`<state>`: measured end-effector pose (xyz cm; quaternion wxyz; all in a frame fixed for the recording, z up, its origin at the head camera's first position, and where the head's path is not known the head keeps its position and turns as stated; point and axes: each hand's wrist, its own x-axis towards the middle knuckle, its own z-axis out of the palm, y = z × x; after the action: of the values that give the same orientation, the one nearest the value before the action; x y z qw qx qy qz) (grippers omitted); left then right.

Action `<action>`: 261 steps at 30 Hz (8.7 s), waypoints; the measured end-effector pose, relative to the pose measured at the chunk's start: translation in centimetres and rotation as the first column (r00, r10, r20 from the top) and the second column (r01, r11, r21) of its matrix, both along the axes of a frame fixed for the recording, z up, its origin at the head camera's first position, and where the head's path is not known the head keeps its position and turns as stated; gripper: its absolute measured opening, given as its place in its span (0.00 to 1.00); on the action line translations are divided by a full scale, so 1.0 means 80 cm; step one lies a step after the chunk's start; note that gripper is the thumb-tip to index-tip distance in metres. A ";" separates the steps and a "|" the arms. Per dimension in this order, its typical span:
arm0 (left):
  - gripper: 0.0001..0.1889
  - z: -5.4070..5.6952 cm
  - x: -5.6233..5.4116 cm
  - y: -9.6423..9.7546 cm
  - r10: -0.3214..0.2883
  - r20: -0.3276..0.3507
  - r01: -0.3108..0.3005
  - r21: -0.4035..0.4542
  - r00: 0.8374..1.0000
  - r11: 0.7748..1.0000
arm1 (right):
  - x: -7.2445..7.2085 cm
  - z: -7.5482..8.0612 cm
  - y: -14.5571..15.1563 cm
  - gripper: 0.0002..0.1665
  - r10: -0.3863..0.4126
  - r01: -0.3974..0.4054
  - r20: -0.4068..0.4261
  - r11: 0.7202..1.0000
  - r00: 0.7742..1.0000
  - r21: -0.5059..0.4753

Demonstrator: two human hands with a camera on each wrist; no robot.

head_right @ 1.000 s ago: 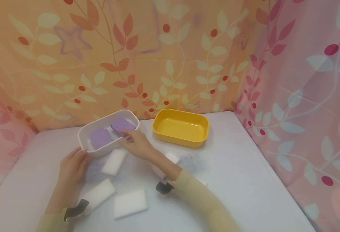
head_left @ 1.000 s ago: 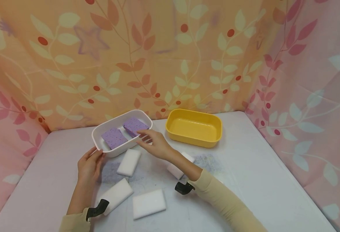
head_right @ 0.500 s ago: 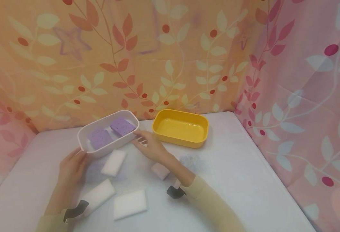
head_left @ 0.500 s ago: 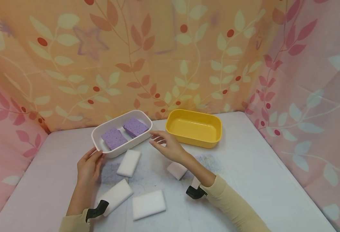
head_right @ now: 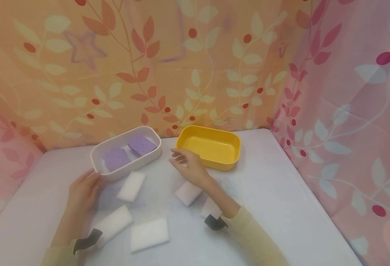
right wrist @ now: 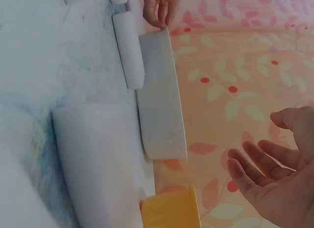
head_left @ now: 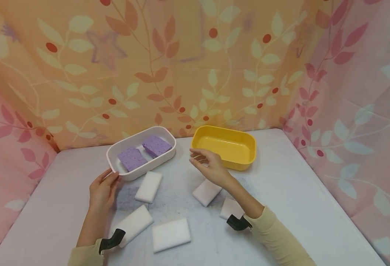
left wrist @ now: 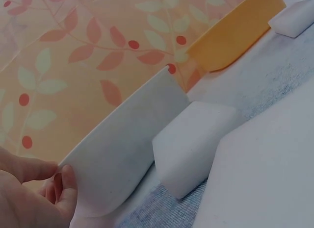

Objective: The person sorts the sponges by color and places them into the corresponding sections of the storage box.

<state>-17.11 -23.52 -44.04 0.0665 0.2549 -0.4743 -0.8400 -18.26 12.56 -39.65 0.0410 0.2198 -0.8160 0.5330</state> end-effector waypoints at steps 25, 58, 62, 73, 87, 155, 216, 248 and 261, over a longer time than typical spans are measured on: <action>0.25 0.003 0.004 -0.002 -0.020 0.032 0.022 -0.060 0.999 0.998 | 0.000 -0.007 0.060 0.19 -0.191 0.191 -0.082 0.982 0.978 -0.011; 0.18 0.038 0.021 0.020 -0.103 -0.110 0.069 -0.274 0.989 0.959 | -0.009 -0.002 0.118 0.22 -0.344 0.344 -0.007 0.939 0.939 0.012; 0.17 0.042 0.025 0.026 -0.140 -0.144 0.076 -0.382 0.980 0.921 | -0.010 -0.004 0.128 0.22 -0.362 0.363 -0.015 0.932 0.932 0.027; 0.16 0.046 0.035 0.029 -0.304 -0.151 0.124 -0.680 0.941 0.723 | -0.014 -0.012 0.146 0.21 -0.418 0.419 -0.041 0.907 0.908 0.026; 0.22 0.038 0.054 0.035 -0.406 -0.108 0.095 -0.888 0.907 0.449 | -0.017 -0.020 0.166 0.21 -0.460 0.462 -0.059 0.887 0.886 0.020; 0.40 -0.017 0.121 0.009 -0.726 0.217 0.346 -0.938 0.653 0.031 | -0.037 -0.065 0.221 0.33 -0.346 0.549 0.496 0.757 0.797 -0.354; 0.34 0.049 0.061 0.071 -0.761 0.163 0.253 -0.967 0.627 0.002 | -0.036 -0.061 0.219 0.33 -0.269 0.537 0.548 0.734 0.792 -0.416; 0.34 0.073 0.000 0.144 -0.752 0.211 0.296 -0.955 0.625 -0.023 | -0.035 -0.060 0.218 0.32 -0.280 0.539 0.546 0.742 0.789 -0.399; 0.35 0.075 -0.021 0.169 -0.739 0.229 0.316 -0.949 0.633 -0.024 | -0.038 -0.061 0.212 0.31 -0.280 0.547 0.554 0.734 0.784 -0.403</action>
<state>-18.76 -9.96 -38.03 -0.0461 -0.2008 -0.9122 -0.3542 -21.26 29.55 -44.55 0.0294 -0.1262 -0.6441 0.7539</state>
